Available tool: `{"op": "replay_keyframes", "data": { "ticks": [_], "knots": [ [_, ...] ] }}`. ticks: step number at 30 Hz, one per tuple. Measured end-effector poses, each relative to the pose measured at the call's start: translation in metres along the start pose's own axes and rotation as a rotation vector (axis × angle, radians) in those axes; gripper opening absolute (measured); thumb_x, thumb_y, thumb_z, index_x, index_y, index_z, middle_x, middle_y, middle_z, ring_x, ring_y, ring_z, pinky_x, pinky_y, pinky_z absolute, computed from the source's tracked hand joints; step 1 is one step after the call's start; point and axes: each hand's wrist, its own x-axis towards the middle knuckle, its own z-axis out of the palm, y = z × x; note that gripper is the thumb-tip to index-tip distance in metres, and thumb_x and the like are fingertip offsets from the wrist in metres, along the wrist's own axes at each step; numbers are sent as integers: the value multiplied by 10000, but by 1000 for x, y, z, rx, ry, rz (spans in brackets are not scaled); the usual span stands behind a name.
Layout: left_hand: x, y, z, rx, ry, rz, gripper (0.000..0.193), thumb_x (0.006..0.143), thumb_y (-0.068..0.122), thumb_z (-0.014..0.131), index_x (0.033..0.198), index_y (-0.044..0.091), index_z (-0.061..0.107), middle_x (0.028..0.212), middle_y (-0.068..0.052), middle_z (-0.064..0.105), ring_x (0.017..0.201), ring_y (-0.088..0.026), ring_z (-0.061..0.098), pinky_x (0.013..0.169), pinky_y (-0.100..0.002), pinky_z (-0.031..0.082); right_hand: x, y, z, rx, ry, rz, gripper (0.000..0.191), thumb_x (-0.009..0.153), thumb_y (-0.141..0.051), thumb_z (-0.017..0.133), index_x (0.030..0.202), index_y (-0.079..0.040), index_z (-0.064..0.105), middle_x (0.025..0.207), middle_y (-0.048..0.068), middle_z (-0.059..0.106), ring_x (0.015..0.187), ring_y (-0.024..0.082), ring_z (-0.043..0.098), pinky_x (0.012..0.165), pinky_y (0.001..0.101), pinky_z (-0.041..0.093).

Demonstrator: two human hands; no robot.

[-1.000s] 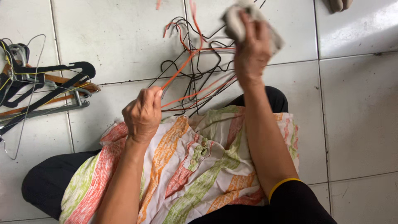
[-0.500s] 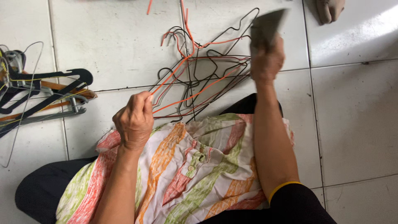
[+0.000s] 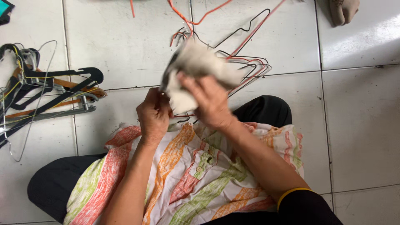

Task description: The person sits on the floor and repairs wire clothes hangers by wrapping thin wire around the frame and wiping them with a cloth. They use scissors to trim excess wire and continue wrapping and wiping multiple hangers.

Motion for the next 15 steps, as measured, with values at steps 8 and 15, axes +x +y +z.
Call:
{"op": "replay_keyframes", "data": {
  "ticks": [8, 15],
  "knots": [
    [0, 2, 1, -202, -105, -200, 109, 1039, 107, 573, 1058, 39, 656, 604, 0, 589, 476, -59, 575, 415, -263, 475, 33, 6, -14, -132, 163, 195, 680, 852, 123, 655, 1476, -138, 581, 1146, 119, 666, 980, 265, 648, 821, 398, 568],
    [3, 0, -8, -443, -28, -283, 285, 1151, 200, 433, 1119, 45, 670, 647, 10, 497, 564, -52, 465, 510, -255, 464, 18, -8, 6, 2, -48, 37, 682, 806, -37, 782, 1450, -143, 583, 1120, 119, 645, 947, 303, 650, 791, 413, 546]
  ]
}}
